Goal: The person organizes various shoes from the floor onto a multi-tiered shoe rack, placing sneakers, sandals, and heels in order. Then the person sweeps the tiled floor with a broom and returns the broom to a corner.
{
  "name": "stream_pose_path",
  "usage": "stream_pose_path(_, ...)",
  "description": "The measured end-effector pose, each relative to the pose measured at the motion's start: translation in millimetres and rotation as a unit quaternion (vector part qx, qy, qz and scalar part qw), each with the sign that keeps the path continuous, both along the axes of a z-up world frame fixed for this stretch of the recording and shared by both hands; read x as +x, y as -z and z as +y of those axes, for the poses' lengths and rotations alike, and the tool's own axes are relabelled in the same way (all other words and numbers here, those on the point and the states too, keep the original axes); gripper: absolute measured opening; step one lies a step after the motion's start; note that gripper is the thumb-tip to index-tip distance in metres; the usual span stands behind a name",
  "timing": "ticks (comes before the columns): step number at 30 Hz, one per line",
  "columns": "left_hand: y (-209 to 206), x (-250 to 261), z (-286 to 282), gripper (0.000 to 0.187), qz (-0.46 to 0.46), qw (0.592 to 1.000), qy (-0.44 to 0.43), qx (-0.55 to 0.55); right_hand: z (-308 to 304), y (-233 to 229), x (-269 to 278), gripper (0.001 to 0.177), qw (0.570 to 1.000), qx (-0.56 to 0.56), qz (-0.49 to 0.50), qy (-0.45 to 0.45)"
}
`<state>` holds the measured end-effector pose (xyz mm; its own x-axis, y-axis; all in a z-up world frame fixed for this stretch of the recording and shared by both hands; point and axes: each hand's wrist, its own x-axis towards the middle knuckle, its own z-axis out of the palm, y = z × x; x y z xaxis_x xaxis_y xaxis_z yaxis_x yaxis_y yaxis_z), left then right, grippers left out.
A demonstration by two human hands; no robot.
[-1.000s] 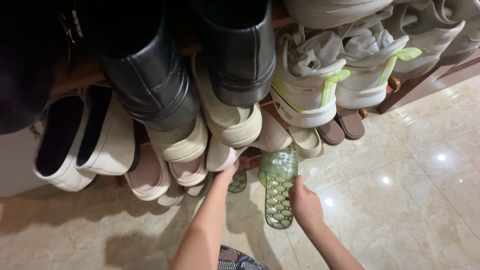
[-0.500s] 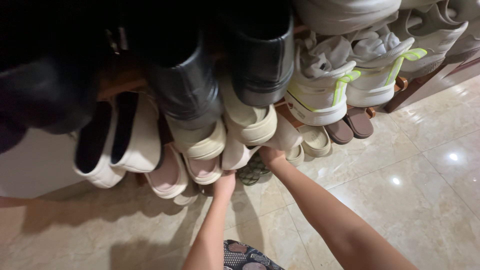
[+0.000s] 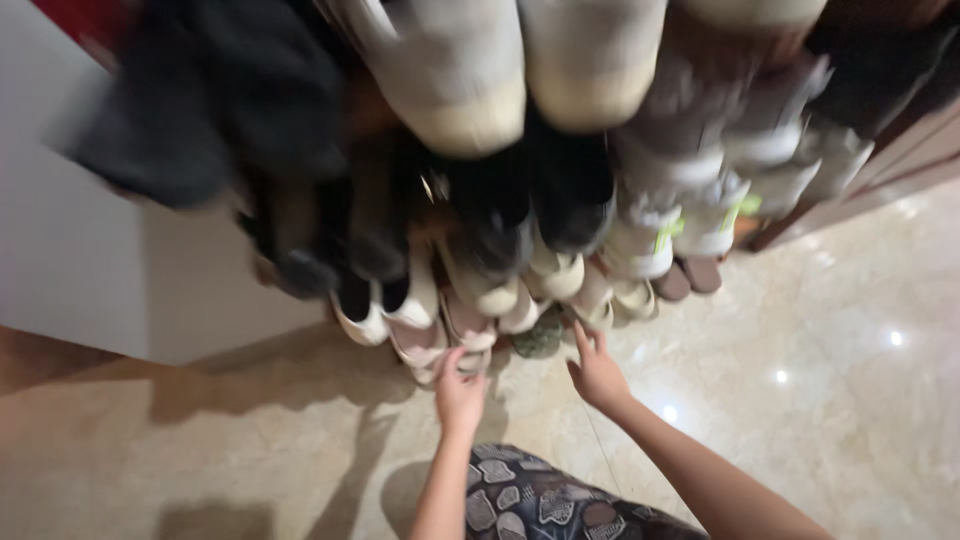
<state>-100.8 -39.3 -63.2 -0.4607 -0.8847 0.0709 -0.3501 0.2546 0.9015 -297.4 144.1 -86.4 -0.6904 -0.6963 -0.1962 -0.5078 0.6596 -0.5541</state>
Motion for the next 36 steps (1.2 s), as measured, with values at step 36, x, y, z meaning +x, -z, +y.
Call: stream_pose_path(36, -597, 34, 154, 0.027, 0.121, 0.819, -0.553, 0.094, -35, -702, -225, 0.022, 0.885, -0.125, -0.385, -0.228)
